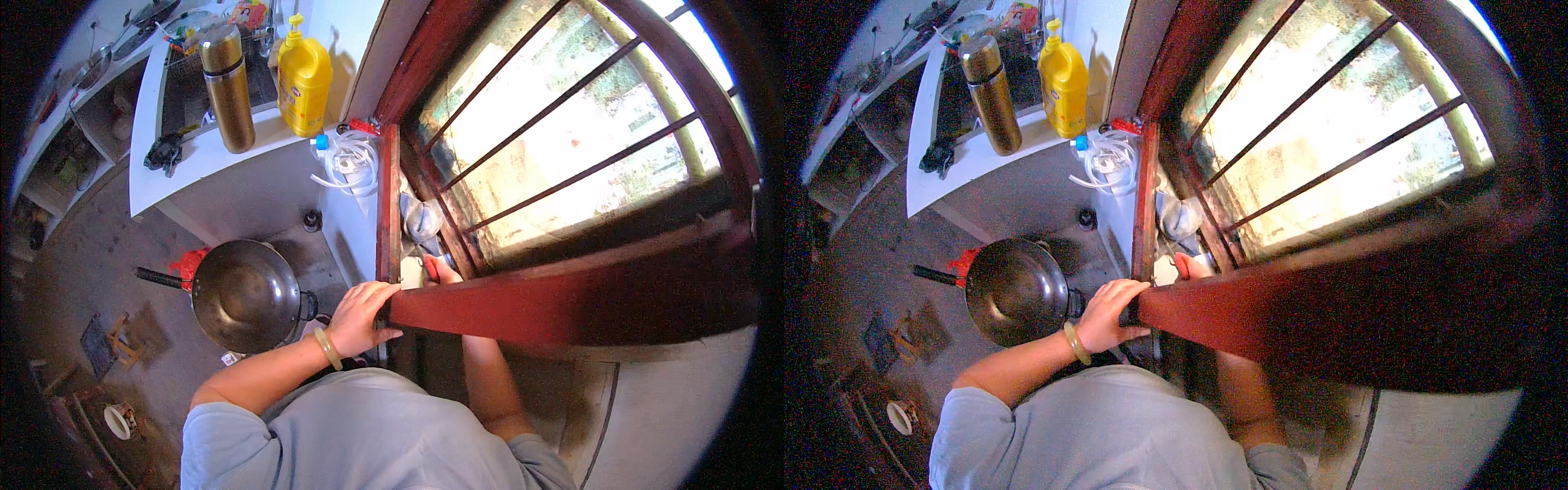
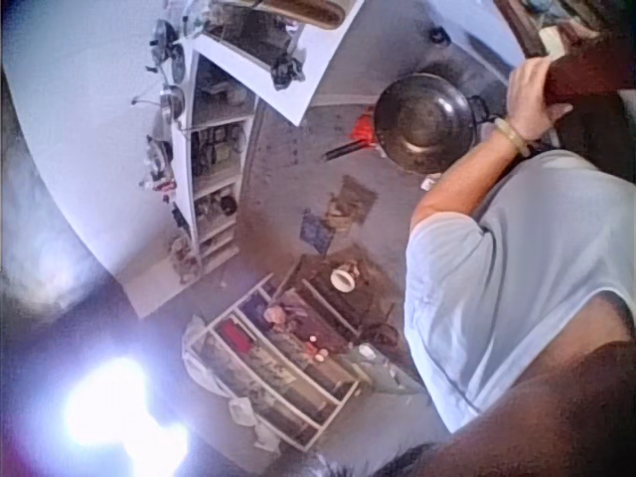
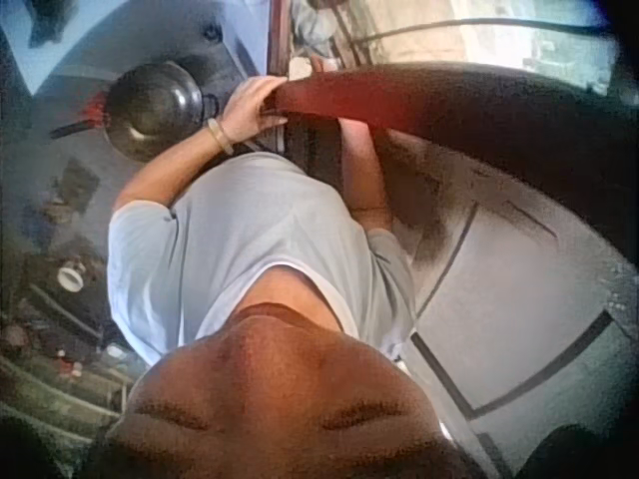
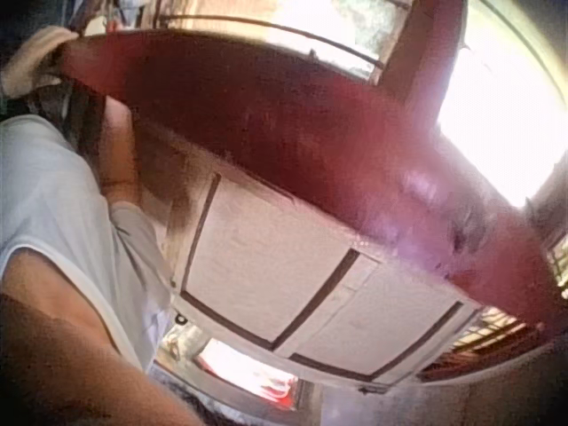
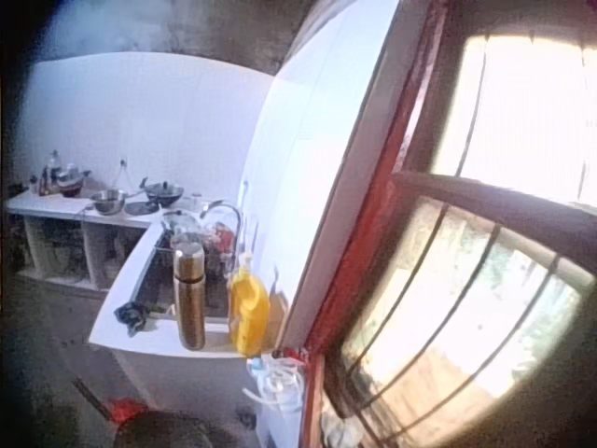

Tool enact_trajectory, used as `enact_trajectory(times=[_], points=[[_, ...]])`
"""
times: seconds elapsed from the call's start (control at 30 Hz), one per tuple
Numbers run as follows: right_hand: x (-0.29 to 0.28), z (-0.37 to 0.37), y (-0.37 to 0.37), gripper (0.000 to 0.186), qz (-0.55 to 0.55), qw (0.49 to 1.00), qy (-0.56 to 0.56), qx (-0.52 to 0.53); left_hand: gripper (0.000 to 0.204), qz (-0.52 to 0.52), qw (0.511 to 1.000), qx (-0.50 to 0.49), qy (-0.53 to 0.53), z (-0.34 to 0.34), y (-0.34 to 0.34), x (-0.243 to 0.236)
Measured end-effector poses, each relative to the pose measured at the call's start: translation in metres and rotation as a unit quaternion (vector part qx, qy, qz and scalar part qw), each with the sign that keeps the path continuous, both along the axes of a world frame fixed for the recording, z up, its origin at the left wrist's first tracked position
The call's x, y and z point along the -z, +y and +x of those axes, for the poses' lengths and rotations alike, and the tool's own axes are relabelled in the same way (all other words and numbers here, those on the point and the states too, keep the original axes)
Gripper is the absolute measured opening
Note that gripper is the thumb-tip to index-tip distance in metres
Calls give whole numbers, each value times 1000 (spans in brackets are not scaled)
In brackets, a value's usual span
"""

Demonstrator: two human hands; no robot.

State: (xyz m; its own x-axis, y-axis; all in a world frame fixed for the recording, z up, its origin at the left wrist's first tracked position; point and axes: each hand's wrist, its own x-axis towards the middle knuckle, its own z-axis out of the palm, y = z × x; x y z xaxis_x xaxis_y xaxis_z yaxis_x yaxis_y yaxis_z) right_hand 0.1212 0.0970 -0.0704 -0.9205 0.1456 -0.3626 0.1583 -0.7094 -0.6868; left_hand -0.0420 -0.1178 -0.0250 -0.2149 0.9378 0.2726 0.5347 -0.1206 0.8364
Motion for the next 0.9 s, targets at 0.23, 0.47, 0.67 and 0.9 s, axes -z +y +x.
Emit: enact_trajectory(times=[0.23,0.47,0.67,0.9], points=[[-54,-40,-31,37,549,820,-156,47,74,51,994,-88,-30,16,-7,9],[-58,-68,16,37,791,591,-153,-39,87,55,989,-95,-96,14,-4,22],[-45,-87,51,32,844,526,-107,-27,89,-24,913,-58,-402,-8,12,57],[-52,-112,61,19,832,543,-106,-42,91,-89,806,-49,-583,-17,42,78]])
